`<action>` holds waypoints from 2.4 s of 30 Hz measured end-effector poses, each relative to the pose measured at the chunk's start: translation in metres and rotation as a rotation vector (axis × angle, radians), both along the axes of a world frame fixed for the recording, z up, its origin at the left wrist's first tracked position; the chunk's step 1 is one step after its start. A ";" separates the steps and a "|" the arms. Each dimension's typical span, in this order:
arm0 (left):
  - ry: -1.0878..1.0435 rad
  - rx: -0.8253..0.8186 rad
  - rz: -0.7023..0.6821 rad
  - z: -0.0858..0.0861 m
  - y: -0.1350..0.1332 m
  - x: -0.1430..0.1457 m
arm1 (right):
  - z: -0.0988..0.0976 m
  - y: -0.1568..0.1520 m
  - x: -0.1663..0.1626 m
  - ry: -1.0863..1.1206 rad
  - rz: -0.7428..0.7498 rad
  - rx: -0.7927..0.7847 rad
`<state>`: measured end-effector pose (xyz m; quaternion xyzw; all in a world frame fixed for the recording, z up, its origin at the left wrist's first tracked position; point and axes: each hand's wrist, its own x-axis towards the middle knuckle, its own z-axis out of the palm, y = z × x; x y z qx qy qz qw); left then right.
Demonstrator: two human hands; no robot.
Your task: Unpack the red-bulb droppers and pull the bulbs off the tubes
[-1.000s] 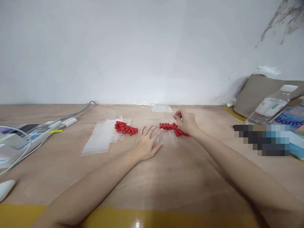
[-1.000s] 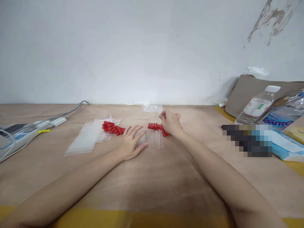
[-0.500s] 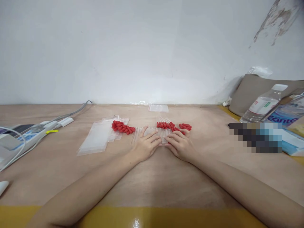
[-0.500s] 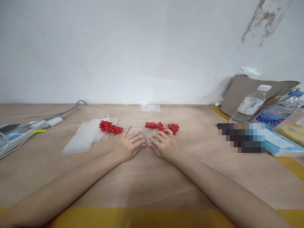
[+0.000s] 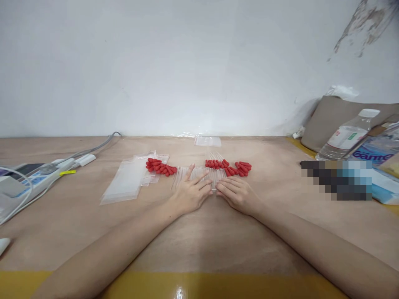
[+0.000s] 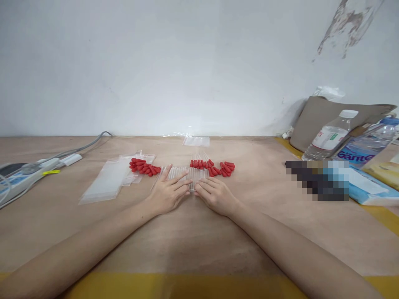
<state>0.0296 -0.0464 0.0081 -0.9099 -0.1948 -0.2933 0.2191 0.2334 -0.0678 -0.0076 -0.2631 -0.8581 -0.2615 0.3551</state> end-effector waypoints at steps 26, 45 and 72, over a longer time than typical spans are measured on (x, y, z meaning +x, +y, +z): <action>-0.002 -0.157 0.028 0.007 -0.003 -0.021 | 0.002 -0.004 0.029 -0.024 -0.019 0.073; -0.245 -0.329 0.155 0.005 0.029 0.002 | 0.036 0.093 0.110 0.785 -0.557 -1.020; 0.122 -0.388 0.043 0.010 0.022 0.004 | 0.036 0.107 0.091 0.548 -0.827 -0.973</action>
